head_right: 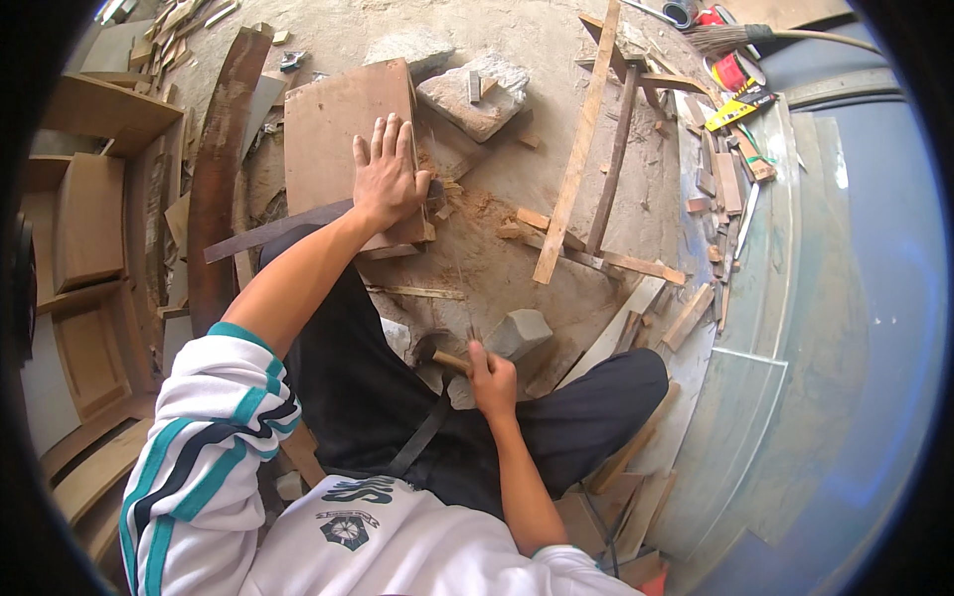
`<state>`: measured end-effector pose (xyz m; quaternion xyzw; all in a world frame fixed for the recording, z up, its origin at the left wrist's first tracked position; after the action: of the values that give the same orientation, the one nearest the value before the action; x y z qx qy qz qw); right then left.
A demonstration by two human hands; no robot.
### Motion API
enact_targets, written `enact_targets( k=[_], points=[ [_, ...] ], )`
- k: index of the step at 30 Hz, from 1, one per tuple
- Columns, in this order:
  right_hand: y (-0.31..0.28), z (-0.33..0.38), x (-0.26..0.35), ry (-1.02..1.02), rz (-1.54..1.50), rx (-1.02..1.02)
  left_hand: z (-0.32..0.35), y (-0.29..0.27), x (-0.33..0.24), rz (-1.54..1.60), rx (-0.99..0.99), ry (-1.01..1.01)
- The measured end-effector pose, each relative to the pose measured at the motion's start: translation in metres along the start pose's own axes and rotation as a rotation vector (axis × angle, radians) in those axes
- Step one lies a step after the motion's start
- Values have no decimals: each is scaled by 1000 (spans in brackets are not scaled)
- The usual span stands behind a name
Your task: The person sits on the floor and uses a hand saw to cut a wooden plank, then assembles wooden pieces into a frame-like structure. They use a hammer to secure joints and adjust the frame's alignment.
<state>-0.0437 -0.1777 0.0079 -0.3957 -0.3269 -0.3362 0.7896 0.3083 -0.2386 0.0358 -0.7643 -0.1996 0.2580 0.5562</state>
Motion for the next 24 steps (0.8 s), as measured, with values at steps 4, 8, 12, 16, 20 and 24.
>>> enact_targets(
  k=[4, 8, 12, 16, 20, 24],
  points=[
    [27, -48, 39, 10, -23, 51, -3, 0, -4, -11, -14, 20],
    [46, -84, 90, -46, -8, -18, -5, 3, -5, 8, -36, 13],
    [7, -18, 25, -51, 58, -13, 0, 2, 4, 11, -39, -3],
    [-6, -3, 21, 7, 30, 5, -2, 4, 1, -4, -46, 22],
    [40, -71, 75, -40, -80, -23, -4, 3, -9, -6, -50, 37],
    [27, -48, 60, -35, -28, -19, -3, 5, -2, 1, -46, 10]
  ],
)
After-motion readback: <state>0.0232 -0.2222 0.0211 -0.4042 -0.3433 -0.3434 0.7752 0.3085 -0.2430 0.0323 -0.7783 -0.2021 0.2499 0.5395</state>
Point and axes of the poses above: each hand's wrist, its own z-axis away from the middle knuckle, its own y-axis out of the palm, x = y × z, the point moved 8 cm from there along -z, towards the middle knuckle, and after that the axes turned 13 degrees about -x, right-handed, at the moved point
